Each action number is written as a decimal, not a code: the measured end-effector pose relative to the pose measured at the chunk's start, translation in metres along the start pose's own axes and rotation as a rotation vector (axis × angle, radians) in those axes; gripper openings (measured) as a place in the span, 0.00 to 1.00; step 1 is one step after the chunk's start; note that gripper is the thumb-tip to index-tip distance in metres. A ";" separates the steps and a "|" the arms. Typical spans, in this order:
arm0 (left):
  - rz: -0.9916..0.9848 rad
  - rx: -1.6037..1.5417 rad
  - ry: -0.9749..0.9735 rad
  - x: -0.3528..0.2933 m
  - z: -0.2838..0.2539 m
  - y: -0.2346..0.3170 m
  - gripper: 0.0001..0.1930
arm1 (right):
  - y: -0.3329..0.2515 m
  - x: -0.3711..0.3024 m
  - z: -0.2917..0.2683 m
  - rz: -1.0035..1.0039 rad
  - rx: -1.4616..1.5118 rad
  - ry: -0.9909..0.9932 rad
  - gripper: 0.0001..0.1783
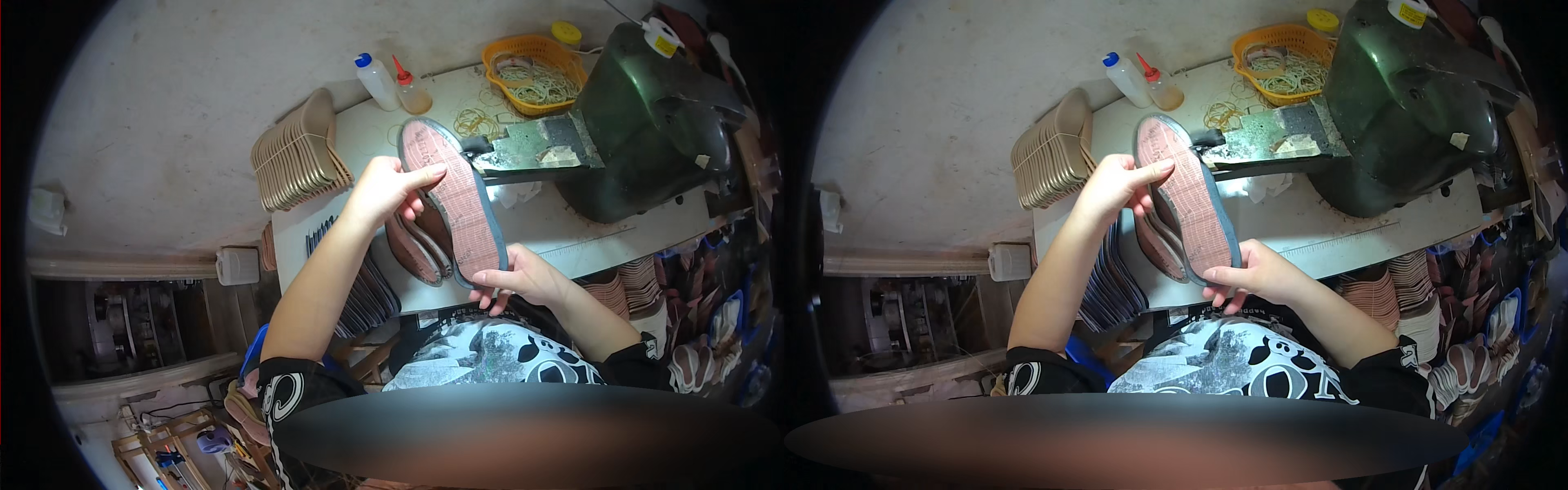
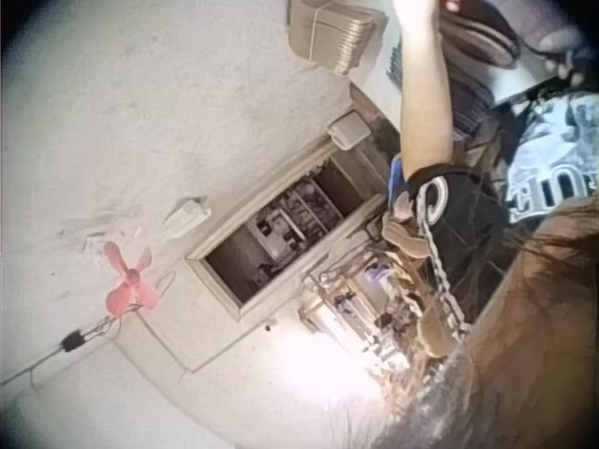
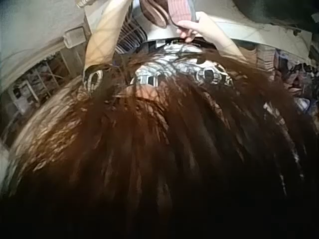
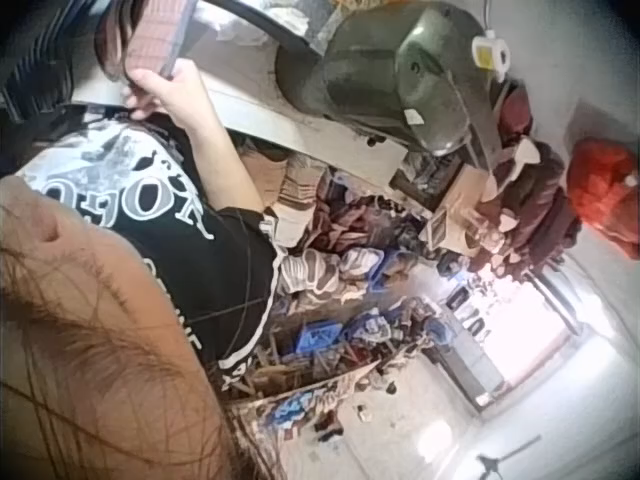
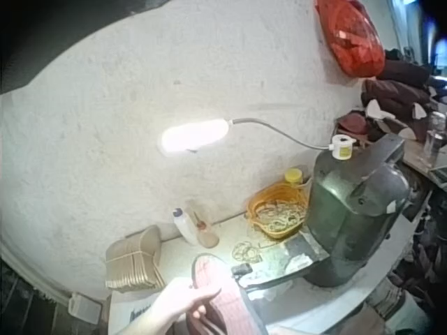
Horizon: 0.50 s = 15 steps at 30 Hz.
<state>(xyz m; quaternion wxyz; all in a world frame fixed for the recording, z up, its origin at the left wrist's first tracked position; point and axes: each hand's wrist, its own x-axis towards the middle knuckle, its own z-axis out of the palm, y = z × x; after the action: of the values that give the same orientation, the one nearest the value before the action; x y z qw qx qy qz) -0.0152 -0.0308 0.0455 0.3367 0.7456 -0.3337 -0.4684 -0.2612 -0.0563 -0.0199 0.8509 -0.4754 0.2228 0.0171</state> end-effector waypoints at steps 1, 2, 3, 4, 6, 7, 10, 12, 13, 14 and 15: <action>-0.012 0.012 0.012 0.005 -0.002 0.002 0.24 | 0.004 0.000 -0.001 -0.029 0.096 -0.004 0.15; -0.015 0.011 0.022 0.006 -0.004 0.005 0.24 | 0.005 0.000 0.001 -0.026 0.104 0.003 0.15; -0.025 0.007 0.011 0.013 -0.006 0.001 0.24 | 0.004 0.001 0.006 -0.058 0.169 0.039 0.14; -0.032 0.004 0.005 0.020 -0.010 -0.002 0.23 | 0.002 0.005 0.011 -0.093 0.230 0.071 0.13; -0.043 0.041 -0.017 0.031 -0.017 0.003 0.24 | -0.001 0.012 0.019 -0.115 0.291 0.108 0.14; -0.054 0.073 -0.032 0.036 -0.020 0.005 0.25 | -0.005 0.015 0.021 -0.155 0.327 0.127 0.14; -0.069 0.107 -0.067 0.050 -0.025 0.012 0.30 | -0.010 0.027 0.026 -0.204 0.377 0.173 0.15; -0.078 0.167 -0.106 0.064 -0.034 0.014 0.35 | -0.016 0.034 0.029 -0.268 0.477 0.222 0.15; -0.015 0.296 -0.079 0.069 -0.037 0.018 0.37 | -0.018 0.039 0.028 -0.267 0.486 0.240 0.15; 0.048 0.425 -0.053 0.072 -0.038 0.022 0.39 | -0.020 0.043 0.027 -0.264 0.491 0.244 0.15; 0.061 0.517 -0.091 0.074 -0.042 0.030 0.45 | -0.024 0.046 0.026 -0.290 0.505 0.270 0.15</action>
<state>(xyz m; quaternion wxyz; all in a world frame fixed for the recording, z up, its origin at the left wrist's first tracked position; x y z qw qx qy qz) 0.0434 -0.0998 0.0493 0.1338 0.7747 -0.4792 -0.3903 -0.2045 -0.0566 -0.0074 0.8984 -0.2741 0.2608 -0.2231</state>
